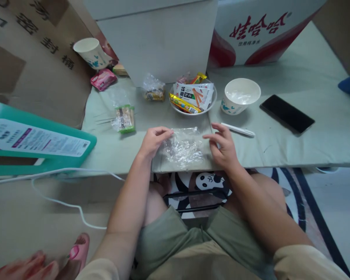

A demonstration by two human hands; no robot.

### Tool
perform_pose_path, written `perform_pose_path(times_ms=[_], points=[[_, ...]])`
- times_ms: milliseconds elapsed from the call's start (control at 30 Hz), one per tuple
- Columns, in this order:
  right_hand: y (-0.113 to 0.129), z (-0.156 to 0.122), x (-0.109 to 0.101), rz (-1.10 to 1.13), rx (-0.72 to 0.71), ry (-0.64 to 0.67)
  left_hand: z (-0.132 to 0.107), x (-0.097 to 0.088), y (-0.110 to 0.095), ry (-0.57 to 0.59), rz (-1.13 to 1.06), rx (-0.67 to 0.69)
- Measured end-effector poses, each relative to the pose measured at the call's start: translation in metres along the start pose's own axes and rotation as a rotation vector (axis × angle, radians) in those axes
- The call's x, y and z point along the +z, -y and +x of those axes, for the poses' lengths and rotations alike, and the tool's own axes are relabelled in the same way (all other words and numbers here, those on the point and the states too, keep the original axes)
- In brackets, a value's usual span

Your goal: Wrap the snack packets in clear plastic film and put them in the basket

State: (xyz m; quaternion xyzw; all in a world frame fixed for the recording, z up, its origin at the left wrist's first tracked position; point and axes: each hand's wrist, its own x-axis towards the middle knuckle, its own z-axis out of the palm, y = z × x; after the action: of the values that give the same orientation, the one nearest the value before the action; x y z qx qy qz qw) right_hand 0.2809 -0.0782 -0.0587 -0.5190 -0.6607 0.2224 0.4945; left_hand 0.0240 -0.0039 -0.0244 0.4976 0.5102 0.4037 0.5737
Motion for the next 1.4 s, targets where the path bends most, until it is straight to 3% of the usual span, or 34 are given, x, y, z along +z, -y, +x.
perform_pose_path(times_ms=[100,233,333,433,533,633,733,833,1000,1133,1200,1333,1400], points=[[0.003,0.002,0.005,0.222,0.154,-0.034,-0.006,0.003,-0.002,0.107,-0.034,0.042],[0.010,0.008,0.012,0.501,0.377,0.205,-0.018,0.008,-0.011,0.277,-0.203,-0.034],[0.016,0.011,0.013,0.507,0.510,0.344,-0.021,0.010,-0.016,0.267,-0.297,-0.057],[0.022,0.013,0.011,0.559,0.565,0.233,-0.019,0.012,-0.016,0.262,-0.353,-0.161],[0.024,0.013,0.010,0.665,0.625,0.120,-0.017,0.018,-0.014,0.370,-0.225,-0.331],[0.022,0.013,0.007,0.667,0.715,0.180,-0.017,0.022,-0.014,0.347,-0.078,-0.322],[0.019,0.014,0.003,0.590,0.655,0.265,-0.016,0.022,-0.015,0.254,0.002,-0.280],[0.017,0.015,0.001,0.561,0.584,0.212,-0.016,0.019,-0.016,0.269,0.045,-0.274],[0.022,0.016,-0.002,0.738,0.658,0.167,-0.015,0.015,-0.019,0.242,-0.114,-0.177],[0.025,0.019,-0.013,0.842,0.578,0.297,-0.009,0.009,-0.016,0.306,-0.081,-0.189],[0.022,0.018,-0.017,0.729,0.537,0.349,-0.008,0.009,-0.011,0.233,0.074,-0.094],[0.013,0.012,-0.012,0.253,0.455,0.160,-0.016,0.023,-0.006,-0.261,0.402,0.262],[0.013,0.009,-0.006,0.218,0.426,0.116,-0.025,0.036,-0.007,-0.370,0.533,0.410]])
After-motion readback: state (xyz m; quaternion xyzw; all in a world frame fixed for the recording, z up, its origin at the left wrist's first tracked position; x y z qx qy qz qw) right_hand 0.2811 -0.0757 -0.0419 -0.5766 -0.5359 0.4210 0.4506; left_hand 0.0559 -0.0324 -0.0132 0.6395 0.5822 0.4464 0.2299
